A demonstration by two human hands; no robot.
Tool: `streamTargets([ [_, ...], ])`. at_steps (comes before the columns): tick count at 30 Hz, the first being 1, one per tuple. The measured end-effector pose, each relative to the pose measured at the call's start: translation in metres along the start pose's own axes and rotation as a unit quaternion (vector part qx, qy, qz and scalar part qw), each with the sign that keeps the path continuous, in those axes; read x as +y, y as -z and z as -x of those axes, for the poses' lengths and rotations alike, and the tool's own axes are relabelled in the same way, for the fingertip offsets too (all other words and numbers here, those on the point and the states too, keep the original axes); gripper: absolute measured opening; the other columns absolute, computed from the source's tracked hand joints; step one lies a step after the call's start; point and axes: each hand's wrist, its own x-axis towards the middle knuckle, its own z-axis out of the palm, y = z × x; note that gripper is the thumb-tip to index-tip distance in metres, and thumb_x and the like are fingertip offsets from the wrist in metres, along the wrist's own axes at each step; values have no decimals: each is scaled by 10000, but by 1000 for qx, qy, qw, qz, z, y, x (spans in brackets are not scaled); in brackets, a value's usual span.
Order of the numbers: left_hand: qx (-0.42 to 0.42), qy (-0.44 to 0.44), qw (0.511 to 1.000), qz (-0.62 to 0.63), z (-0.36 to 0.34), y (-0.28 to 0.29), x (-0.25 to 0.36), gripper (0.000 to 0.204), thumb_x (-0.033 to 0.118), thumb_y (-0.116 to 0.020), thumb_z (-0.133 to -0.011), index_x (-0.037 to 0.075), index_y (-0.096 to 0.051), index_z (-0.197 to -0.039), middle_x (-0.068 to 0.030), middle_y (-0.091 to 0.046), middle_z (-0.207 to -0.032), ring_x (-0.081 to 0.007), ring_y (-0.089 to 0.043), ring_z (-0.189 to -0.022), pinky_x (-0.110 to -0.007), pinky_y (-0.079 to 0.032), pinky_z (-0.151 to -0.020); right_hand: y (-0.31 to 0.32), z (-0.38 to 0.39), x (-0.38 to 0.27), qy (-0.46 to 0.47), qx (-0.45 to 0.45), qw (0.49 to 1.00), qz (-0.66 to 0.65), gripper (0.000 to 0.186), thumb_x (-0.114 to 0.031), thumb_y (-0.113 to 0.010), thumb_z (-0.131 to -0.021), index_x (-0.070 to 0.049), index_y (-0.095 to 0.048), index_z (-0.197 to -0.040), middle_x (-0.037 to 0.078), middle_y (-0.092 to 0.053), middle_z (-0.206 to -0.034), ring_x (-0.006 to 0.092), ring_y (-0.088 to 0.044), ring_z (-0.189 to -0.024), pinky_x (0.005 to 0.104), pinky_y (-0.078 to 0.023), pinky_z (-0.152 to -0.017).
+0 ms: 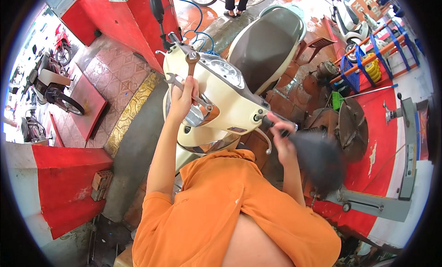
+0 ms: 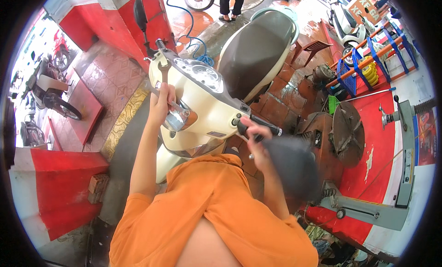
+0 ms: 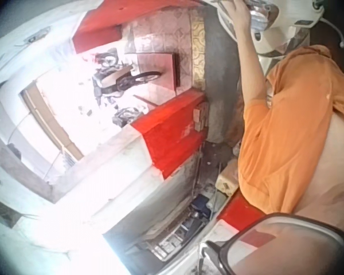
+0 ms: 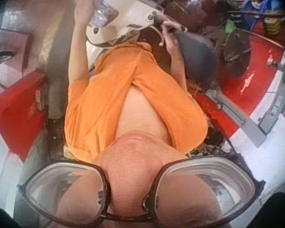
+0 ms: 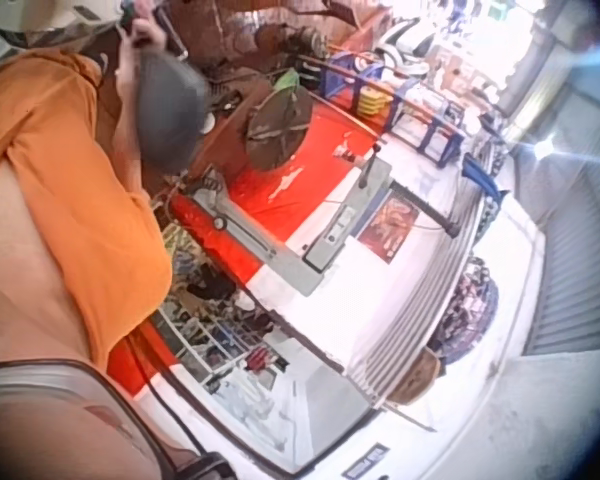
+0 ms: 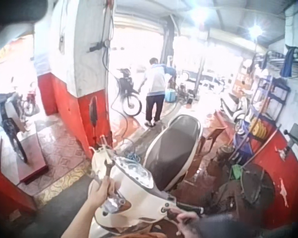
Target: The person uses a wrench to loosen and remove a side mirror from a scooter, and then positions the mirror back on the handlebar and tightens it with the wrench.
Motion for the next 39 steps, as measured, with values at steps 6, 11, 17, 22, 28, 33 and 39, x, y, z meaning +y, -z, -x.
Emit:
streamTargets([
  [6,-5,19,999,-27,-1,10,2,584,476,-319,-1050,108,-405,-605,17,-401,-519,-67,-418,-443,-215,-308,-426,-14,-72,-30,167,-112,927,316,205,-3,-803,-653,-83,-687,-802,29,-716,-789,198,-640,-750,307,-513,-622],
  [11,-22,6,999,-24,-4,11,1,555,445,-339,-1055,107,-411,-622,11,-407,-533,-72,-419,-453,-222,-313,-428,-39,-97,-20,230,-184,871,394,101,-138,-734,-746,-144,-656,-811,-14,-581,-632,191,-532,-628,330,-478,-574],
  [17,15,7,1000,0,-4,6,-1,531,430,-354,-1055,97,-431,-648,0,-453,-557,-69,-415,-466,-228,-310,-442,-65,-106,2,87,69,913,393,206,-47,-644,-767,-70,-660,-972,140,-630,-836,335,-614,-791,411,-514,-680],
  [22,13,-1,1000,-18,1,8,0,579,492,-334,-1044,99,-420,-627,1,-440,-538,-74,-418,-451,-226,-315,-440,-40,-84,6,-203,-7,977,71,286,-288,-622,-956,-13,-595,-880,49,-575,-657,108,-544,-584,286,-476,-583],
  [28,19,-18,1000,-13,2,-3,-1,564,448,-363,-1048,89,-440,-620,9,-432,-517,-72,-443,-445,-222,-344,-438,-59,-72,24,-142,322,930,-103,257,-273,-528,-1019,-54,-519,-883,-21,-456,-629,67,-444,-546,278,-479,-575],
  [33,40,-24,998,-37,3,1,-1,581,463,-333,-1050,102,-416,-602,6,-418,-517,-68,-406,-435,-216,-303,-424,-48,-38,10,-106,224,941,-232,275,-251,-425,-1053,-25,-542,-949,75,-564,-930,187,-570,-929,382,-457,-941],
  [39,26,-16,999,-36,-2,0,-3,575,442,-326,-1057,97,-415,-605,10,-396,-513,-67,-384,-434,-218,-287,-427,-18,-18,-13,84,13,932,352,253,11,-643,-845,7,-637,-1098,138,-651,-1104,267,-648,-1050,330,-520,-908],
])
